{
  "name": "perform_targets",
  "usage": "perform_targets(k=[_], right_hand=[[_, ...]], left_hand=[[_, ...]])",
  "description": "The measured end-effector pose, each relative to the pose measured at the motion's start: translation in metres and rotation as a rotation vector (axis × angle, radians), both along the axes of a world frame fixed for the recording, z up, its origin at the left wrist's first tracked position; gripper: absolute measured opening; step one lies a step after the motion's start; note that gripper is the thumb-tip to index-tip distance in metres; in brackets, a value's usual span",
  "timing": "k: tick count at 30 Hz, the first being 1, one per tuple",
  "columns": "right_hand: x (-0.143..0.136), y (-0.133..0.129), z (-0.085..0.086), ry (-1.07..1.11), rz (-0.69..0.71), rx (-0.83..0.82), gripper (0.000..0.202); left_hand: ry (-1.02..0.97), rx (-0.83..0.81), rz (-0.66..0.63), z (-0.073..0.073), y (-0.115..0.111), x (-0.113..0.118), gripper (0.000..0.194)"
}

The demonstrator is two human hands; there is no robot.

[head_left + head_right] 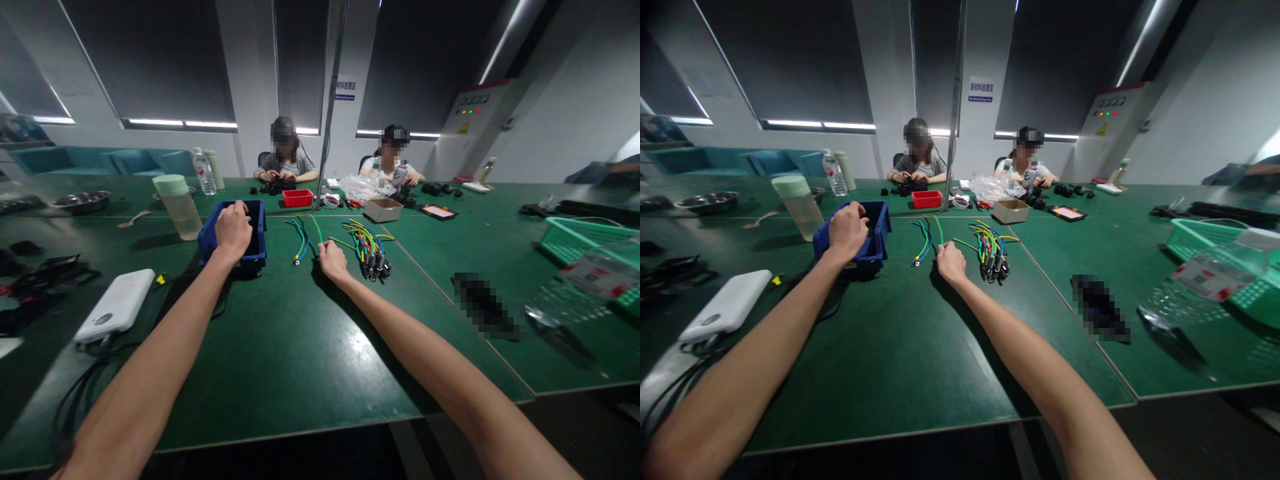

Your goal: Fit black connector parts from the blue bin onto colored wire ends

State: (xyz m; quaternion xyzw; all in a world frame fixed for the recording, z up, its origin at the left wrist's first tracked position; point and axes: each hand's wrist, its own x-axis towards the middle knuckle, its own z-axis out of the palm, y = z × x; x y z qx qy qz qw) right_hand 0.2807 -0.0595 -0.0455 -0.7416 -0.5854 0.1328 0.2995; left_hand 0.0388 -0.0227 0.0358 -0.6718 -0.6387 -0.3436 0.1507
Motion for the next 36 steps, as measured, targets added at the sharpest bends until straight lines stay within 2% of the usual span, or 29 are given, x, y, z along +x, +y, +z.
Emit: perform_targets(k=[2, 4, 8, 10, 12, 14, 21, 27, 30, 36], right_hand=[[0.000, 0.000, -0.001, 0.014, -0.013, 0.021, 0.036], [0.001, 0.000, -0.001, 0.043, -0.034, 0.048, 0.034], [0.002, 0.002, -0.002, 0.140, -0.081, 0.154, 0.031], [0.004, 0.003, -0.004, 0.193, -0.095, 0.212, 0.029], [0.006, 0.005, -0.006, 0.233, -0.098, 0.254, 0.028], [0.007, 0.006, -0.008, 0.254, -0.093, 0.273, 0.025], [0.010, 0.009, -0.014, 0.373, -0.023, 0.274, 0.019], [0.004, 0.004, -0.018, 0.482, -0.031, 0.294, 0.022], [0.000, 0.003, -0.021, 0.503, -0.012, 0.309, 0.025], [-0.002, 0.006, -0.026, 0.625, -0.075, 0.378, 0.024]], left_hand=[[-0.067, 0.163, -0.096, 0.001, -0.012, 0.022, 0.017], [-0.112, 0.266, -0.245, -0.009, -0.027, 0.046, 0.015], [-0.204, 0.278, -0.528, -0.057, -0.053, 0.087, 0.015], [-0.210, 0.200, -0.613, -0.079, -0.058, 0.098, 0.015], [-0.228, 0.133, -0.628, -0.092, -0.058, 0.102, 0.014], [-0.268, 0.089, -0.610, -0.095, -0.056, 0.102, 0.012], [-0.435, -0.038, -0.550, -0.089, -0.050, 0.098, 0.013], [-0.582, -0.141, -0.503, -0.092, -0.042, 0.094, 0.011], [-0.615, -0.164, -0.507, -0.094, -0.040, 0.093, 0.011], [-0.588, -0.204, -0.516, -0.096, -0.039, 0.094, 0.013]])
